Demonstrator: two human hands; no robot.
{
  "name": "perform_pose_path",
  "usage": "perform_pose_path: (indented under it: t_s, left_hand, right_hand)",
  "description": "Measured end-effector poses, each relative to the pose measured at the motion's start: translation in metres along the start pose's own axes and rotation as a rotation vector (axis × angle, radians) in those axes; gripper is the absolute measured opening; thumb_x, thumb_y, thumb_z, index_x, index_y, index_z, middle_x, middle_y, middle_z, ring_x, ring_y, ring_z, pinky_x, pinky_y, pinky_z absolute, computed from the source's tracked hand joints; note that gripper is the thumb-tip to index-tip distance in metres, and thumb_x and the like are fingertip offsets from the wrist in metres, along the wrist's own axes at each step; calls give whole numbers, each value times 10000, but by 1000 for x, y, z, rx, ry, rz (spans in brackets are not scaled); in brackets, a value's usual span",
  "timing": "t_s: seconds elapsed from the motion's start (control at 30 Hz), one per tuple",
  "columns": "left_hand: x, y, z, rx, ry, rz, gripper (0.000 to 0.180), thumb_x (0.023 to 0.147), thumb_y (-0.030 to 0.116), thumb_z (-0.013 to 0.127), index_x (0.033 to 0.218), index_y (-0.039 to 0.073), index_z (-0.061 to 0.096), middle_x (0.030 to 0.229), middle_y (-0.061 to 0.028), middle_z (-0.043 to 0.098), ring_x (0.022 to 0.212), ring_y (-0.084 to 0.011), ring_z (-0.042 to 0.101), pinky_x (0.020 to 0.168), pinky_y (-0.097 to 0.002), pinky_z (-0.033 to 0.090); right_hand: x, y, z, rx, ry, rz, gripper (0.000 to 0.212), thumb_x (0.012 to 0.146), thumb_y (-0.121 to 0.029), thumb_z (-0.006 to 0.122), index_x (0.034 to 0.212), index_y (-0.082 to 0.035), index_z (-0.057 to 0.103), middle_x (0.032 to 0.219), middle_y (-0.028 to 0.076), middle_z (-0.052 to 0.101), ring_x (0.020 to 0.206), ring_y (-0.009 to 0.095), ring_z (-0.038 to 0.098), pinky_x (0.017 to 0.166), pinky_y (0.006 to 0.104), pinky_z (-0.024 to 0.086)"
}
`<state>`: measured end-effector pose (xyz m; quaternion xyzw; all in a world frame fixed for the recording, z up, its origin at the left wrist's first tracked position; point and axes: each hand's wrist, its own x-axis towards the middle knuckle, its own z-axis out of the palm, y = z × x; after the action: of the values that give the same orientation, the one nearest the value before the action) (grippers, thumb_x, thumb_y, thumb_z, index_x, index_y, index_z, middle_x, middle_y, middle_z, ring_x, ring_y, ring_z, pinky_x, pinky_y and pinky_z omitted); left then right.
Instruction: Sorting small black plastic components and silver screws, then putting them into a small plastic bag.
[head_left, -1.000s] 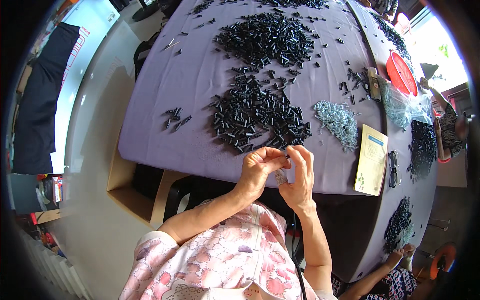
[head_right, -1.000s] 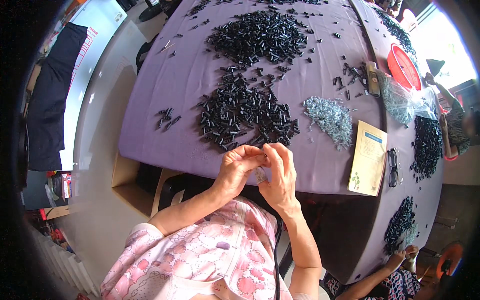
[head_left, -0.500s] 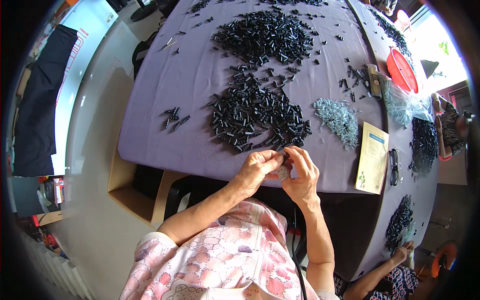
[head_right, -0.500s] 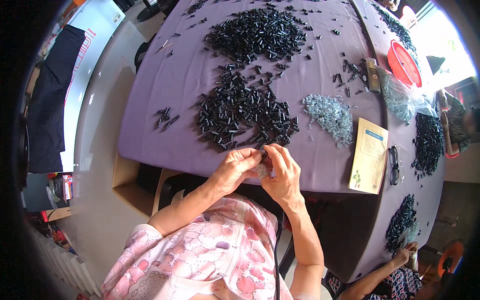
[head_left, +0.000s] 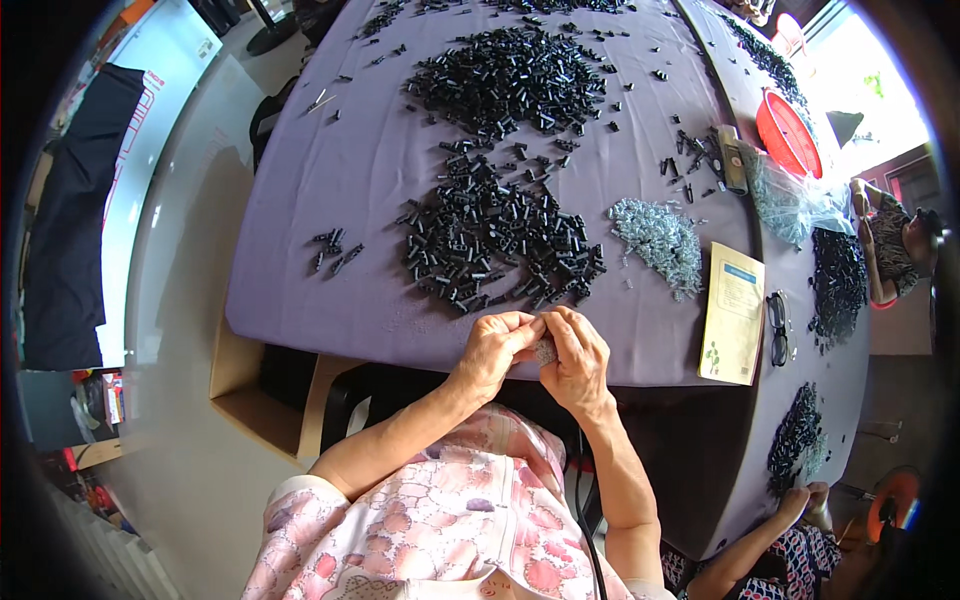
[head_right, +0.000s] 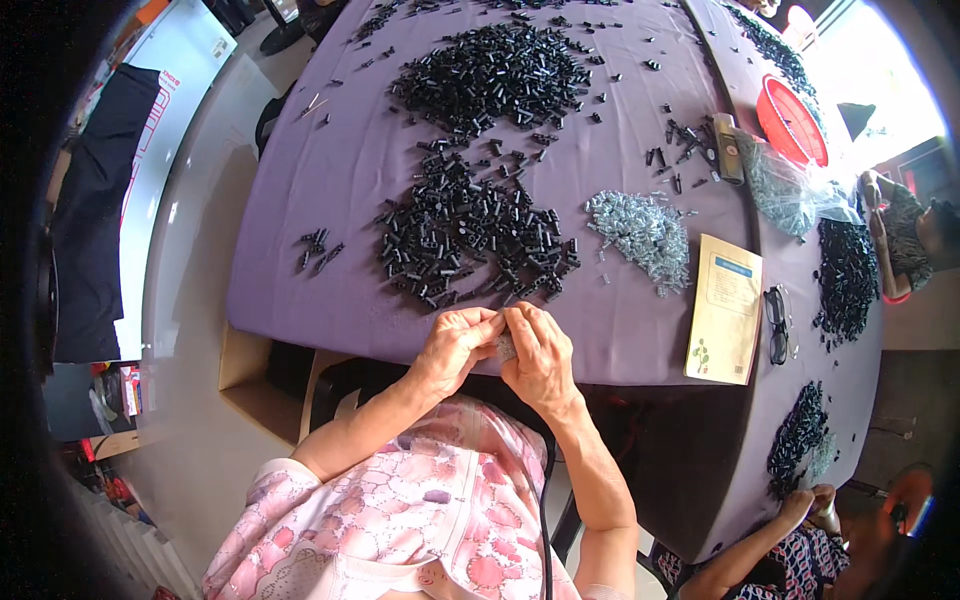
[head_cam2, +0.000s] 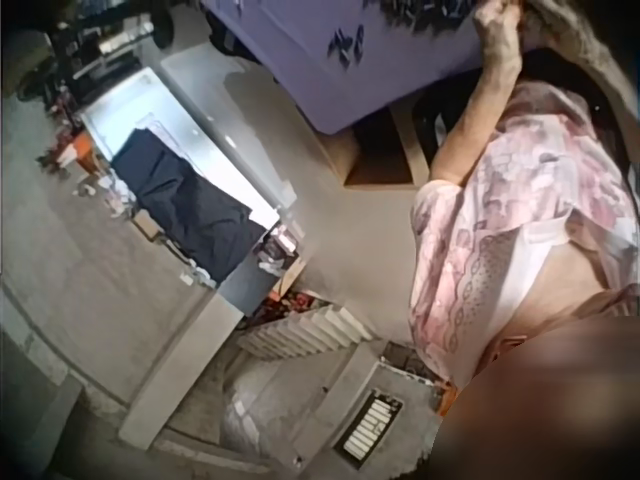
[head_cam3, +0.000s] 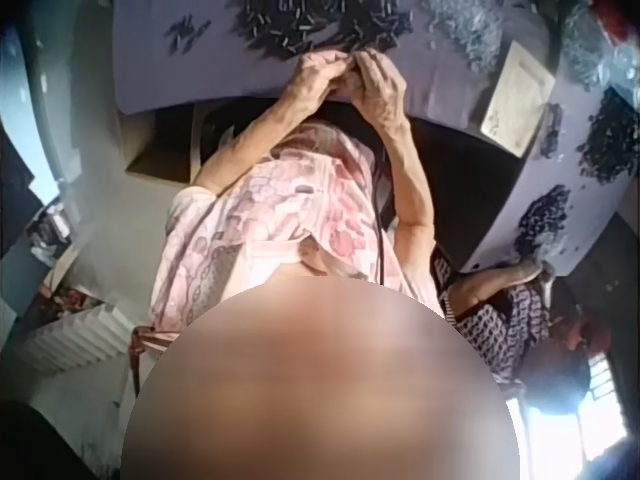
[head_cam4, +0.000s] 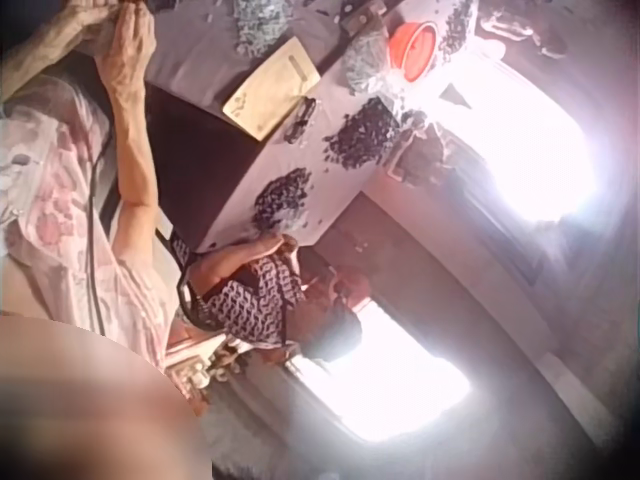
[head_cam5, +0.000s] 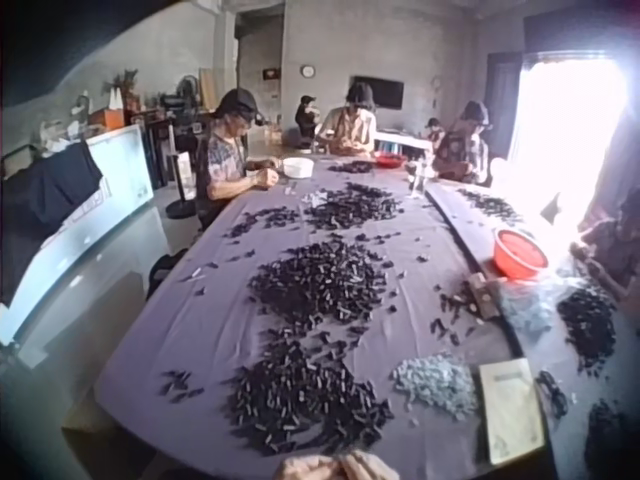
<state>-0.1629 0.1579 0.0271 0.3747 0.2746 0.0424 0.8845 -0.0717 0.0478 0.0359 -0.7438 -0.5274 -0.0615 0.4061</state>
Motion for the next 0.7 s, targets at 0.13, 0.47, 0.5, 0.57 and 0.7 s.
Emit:
perform_pose_path:
  t_s: [0.13, 0.47, 0.5, 0.57, 0.7]
  left_hand:
    - [4, 3, -2, 77, -27, 47, 191, 922, 183, 559, 950, 9, 634, 849, -17, 646, 762, -87, 611, 703, -240, 509]
    - [-22, 71, -91, 1027, 589, 819, 141, 792, 65, 671, 924, 22, 651, 809, -62, 603, 685, -146, 557, 623, -265, 452]
    - [-23, 75, -102, 1079, 669, 839, 138, 785, 72, 676, 912, 24, 652, 818, -77, 610, 668, -175, 569, 607, -280, 460]
    - [-26, 79, -122, 1223, 772, 779, 136, 783, 110, 670, 898, 42, 647, 860, -90, 599, 770, -243, 578, 693, -335, 469]
    - [-26, 80, -138, 1391, 863, 765, 126, 789, 138, 655, 892, 67, 643, 884, -83, 567, 872, -283, 553, 773, -381, 453]
  right_hand:
    - [5, 3, -6, 19, -85, 87, 450, 629, -8, 673, 1066, 0, 567, 1040, 164, 591, 867, 347, 602, 741, 372, 522]
    - [9, 75, -57, -395, 0, 450, 420, 665, 96, 520, 1049, -64, 580, 959, 142, 547, 854, 354, 569, 711, 427, 470]
    - [9, 79, -56, -398, -28, 447, 382, 680, 87, 522, 1026, -62, 584, 963, 138, 547, 868, 354, 571, 713, 424, 472]
    - [9, 80, -56, -416, -65, 448, 352, 691, 80, 523, 1008, -59, 585, 976, 137, 548, 875, 352, 571, 713, 422, 473]
    - [13, 77, -49, -457, -106, 462, 262, 718, 67, 528, 953, -45, 551, 959, 136, 535, 868, 350, 566, 703, 431, 469]
